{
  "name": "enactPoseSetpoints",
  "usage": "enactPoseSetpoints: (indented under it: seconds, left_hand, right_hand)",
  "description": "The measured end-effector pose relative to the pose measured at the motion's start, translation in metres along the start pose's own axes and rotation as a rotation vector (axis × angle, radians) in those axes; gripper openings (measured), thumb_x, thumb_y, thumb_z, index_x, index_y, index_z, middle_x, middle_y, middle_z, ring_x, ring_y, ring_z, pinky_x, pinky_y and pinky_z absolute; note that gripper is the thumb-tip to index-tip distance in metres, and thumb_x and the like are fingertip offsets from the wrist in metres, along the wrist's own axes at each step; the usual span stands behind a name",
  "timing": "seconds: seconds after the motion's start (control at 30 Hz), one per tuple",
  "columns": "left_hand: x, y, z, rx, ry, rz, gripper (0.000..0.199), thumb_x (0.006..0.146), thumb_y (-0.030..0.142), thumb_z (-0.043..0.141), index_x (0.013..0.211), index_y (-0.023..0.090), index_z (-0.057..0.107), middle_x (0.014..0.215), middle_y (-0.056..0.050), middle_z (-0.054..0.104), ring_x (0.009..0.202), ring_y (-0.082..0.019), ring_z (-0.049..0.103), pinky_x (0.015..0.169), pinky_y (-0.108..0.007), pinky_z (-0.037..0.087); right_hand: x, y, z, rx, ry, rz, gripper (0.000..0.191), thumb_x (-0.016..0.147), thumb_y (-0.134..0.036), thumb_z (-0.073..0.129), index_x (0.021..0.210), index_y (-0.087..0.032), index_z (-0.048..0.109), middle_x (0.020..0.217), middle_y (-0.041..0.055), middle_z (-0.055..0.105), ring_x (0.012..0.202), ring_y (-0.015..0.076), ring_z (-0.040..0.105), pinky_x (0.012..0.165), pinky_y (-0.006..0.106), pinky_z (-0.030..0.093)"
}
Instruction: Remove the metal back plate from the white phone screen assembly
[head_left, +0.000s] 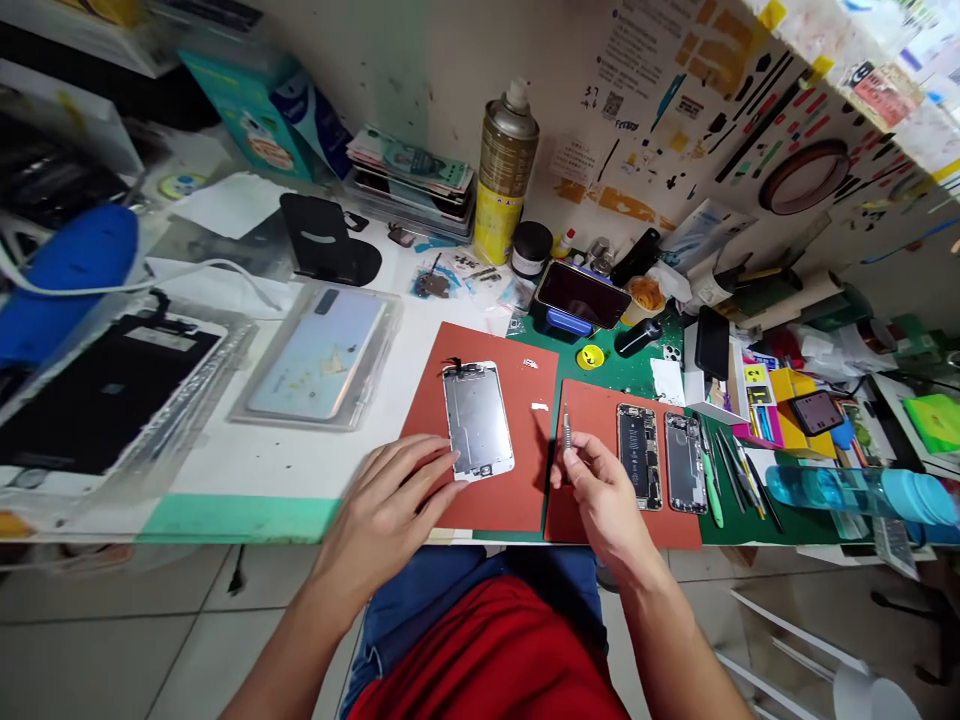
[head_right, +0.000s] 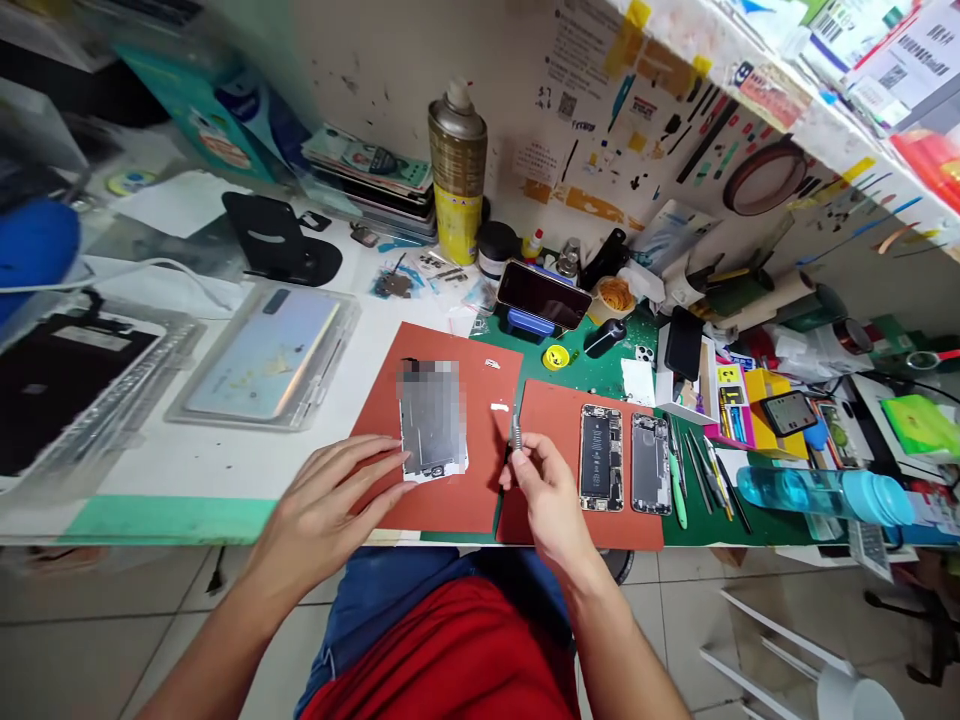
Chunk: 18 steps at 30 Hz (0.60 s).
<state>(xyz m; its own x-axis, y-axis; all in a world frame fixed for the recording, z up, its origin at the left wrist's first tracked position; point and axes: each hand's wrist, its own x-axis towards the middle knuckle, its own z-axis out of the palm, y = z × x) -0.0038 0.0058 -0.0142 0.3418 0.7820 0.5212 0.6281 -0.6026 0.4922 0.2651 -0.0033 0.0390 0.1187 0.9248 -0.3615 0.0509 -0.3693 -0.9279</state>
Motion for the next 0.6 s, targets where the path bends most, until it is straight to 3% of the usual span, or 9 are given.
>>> enactPoseSetpoints:
  seconds: [0.1, 0.27, 0.4, 0.6]
  left_hand:
    - [0.000, 0.002, 0.000, -0.009, -0.007, -0.018, 0.035, 0.097, 0.015, 0.073, 0.131, 0.023, 0.070, 0.131, -0.014, 0.074, 0.122, -0.032, 0.069, 0.104, -0.051, 0.056]
    - [-0.003, 0.001, 0.000, -0.012, -0.042, -0.027, 0.044, 0.099, 0.017, 0.071, 0.141, 0.029, 0.068, 0.137, -0.008, 0.076, 0.129, -0.031, 0.067, 0.107, -0.051, 0.055]
    - [-0.006, -0.001, 0.002, -0.009, -0.051, -0.035, 0.046, 0.098, 0.018, 0.071, 0.143, 0.029, 0.066, 0.133, -0.007, 0.078, 0.128, -0.031, 0.067, 0.106, -0.050, 0.054]
    - [-0.005, -0.002, 0.002, -0.002, -0.072, -0.056, 0.047, 0.100, 0.020, 0.070, 0.146, 0.028, 0.064, 0.133, -0.007, 0.077, 0.125, -0.031, 0.068, 0.103, -0.051, 0.055]
  right_hand:
    - [0.010, -0.003, 0.022, -0.059, -0.007, 0.003, 0.041, 0.088, -0.061, 0.071, 0.097, -0.021, 0.068, 0.074, -0.0027, 0.059, 0.062, 0.0138, 0.048, 0.061, 0.028, 0.040]
    - [0.030, -0.004, 0.043, -0.210, 0.091, -0.031, 0.036, 0.091, -0.055, 0.067, 0.078, -0.021, 0.072, 0.072, 0.0011, 0.068, 0.071, 0.0196, 0.058, 0.068, 0.030, 0.041]
    - [0.031, -0.003, 0.051, -0.215, 0.145, -0.032, 0.032, 0.093, -0.049, 0.063, 0.082, -0.022, 0.075, 0.083, 0.0054, 0.077, 0.079, 0.0231, 0.065, 0.073, 0.032, 0.044]
    - [0.031, 0.002, 0.060, -0.067, 0.061, 0.003, 0.037, 0.084, -0.053, 0.071, 0.071, -0.019, 0.072, 0.066, 0.0002, 0.066, 0.065, 0.0177, 0.055, 0.065, 0.030, 0.040]
